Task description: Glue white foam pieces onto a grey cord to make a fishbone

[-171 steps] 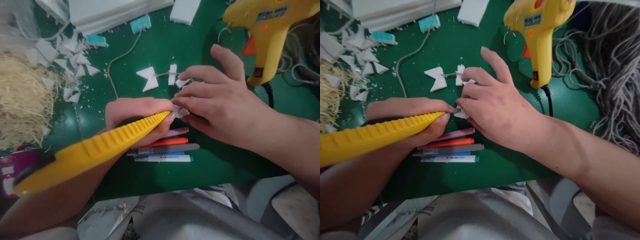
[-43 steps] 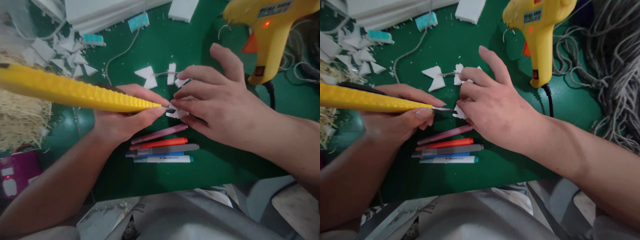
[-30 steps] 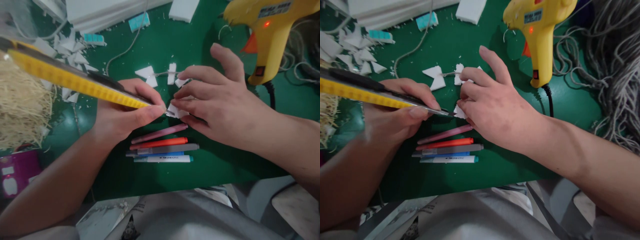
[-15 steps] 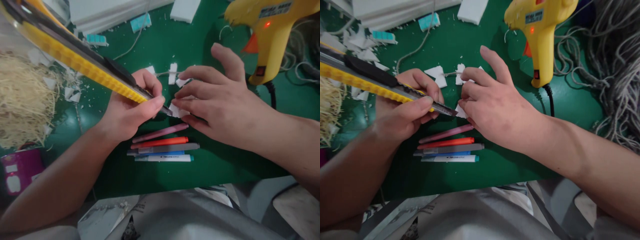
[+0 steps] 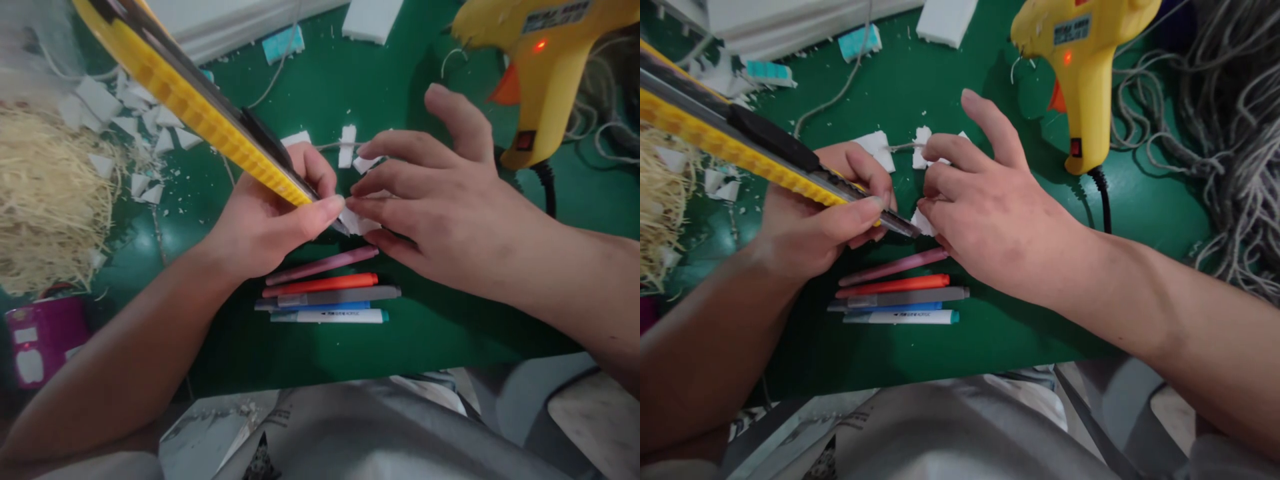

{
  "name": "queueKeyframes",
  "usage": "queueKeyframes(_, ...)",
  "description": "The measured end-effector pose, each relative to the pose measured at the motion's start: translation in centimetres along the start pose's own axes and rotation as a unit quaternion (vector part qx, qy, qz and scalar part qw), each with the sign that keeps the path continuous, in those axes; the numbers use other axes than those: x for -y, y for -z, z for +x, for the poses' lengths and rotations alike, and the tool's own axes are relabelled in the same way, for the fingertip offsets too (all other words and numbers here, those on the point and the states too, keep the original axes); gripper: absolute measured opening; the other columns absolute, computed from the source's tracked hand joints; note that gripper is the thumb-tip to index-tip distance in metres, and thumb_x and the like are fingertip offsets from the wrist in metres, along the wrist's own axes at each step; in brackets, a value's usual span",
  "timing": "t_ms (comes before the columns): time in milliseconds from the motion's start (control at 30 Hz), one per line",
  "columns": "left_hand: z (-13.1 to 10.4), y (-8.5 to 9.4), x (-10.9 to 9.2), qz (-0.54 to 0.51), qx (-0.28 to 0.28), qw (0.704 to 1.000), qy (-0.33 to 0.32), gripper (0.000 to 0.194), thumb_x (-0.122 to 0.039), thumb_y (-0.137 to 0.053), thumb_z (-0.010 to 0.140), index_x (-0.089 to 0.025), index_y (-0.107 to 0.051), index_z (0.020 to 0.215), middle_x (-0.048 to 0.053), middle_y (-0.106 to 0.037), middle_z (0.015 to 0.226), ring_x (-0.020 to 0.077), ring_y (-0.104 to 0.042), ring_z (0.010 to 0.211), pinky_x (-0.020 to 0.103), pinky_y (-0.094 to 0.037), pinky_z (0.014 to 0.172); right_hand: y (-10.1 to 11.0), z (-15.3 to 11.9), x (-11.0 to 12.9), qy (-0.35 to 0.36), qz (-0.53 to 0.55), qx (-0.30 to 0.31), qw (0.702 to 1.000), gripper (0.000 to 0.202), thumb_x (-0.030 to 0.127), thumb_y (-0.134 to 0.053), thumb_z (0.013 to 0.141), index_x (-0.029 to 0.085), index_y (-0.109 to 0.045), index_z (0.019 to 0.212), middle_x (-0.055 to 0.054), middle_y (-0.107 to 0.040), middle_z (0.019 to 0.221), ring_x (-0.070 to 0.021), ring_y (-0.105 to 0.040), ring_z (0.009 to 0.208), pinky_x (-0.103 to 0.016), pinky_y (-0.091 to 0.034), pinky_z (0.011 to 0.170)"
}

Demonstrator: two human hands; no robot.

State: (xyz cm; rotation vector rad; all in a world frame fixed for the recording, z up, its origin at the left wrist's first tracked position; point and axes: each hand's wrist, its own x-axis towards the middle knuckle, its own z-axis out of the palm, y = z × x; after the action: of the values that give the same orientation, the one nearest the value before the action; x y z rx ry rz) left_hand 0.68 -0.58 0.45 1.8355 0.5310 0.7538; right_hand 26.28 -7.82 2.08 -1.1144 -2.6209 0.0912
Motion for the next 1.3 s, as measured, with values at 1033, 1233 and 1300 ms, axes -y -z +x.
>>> queueKeyframes(1033,-0.4,-0.6,0.5,0.04,-0.032,0.998,-0.047,0.032,-0.048,-0.08,0.11,-0.021,-0.067,0.098,-0.005,-0.06,0.082,0.0074,-0.067,0.064,0.019,-0.057,0.057,0.2,0.3,0.4,-0.013,-0.005,0.004,1.0,0.045,0.034,-0.041,0.124,0.026,-0.085,0.127,-0.007,-0.085,0.125,-0.0305,-0.063,0.159,-0.07,-0.026,0.149)
queueKeyframes(1233,-0.1,-0.4,0.5,0.031,-0.013,0.999,-0.035,0.03,-0.045,-0.079,0.11,-0.022,-0.065,0.098,-0.007,-0.061,0.081,0.0069,-0.07,0.064,0.019,-0.062,0.059,0.2,0.3,0.3,-0.032,0.024,-0.001,0.999,0.052,0.038,-0.036,0.123,0.027,-0.087,0.125,-0.007,-0.087,0.122,-0.0298,-0.065,0.157,-0.061,-0.019,0.151)
queueKeyframes(1300,-0.1,-0.5,0.5,0.024,-0.015,0.999,-0.034,0.033,-0.047,-0.079,0.111,-0.021,-0.065,0.098,-0.007,-0.063,0.081,0.0037,-0.066,0.056,0.016,-0.059,0.055,0.3,0.3,0.3,-0.037,0.024,0.005,0.999,0.05,0.037,-0.038,0.123,0.027,-0.087,0.124,-0.008,-0.088,0.123,-0.03,-0.065,0.157,-0.061,-0.019,0.151)
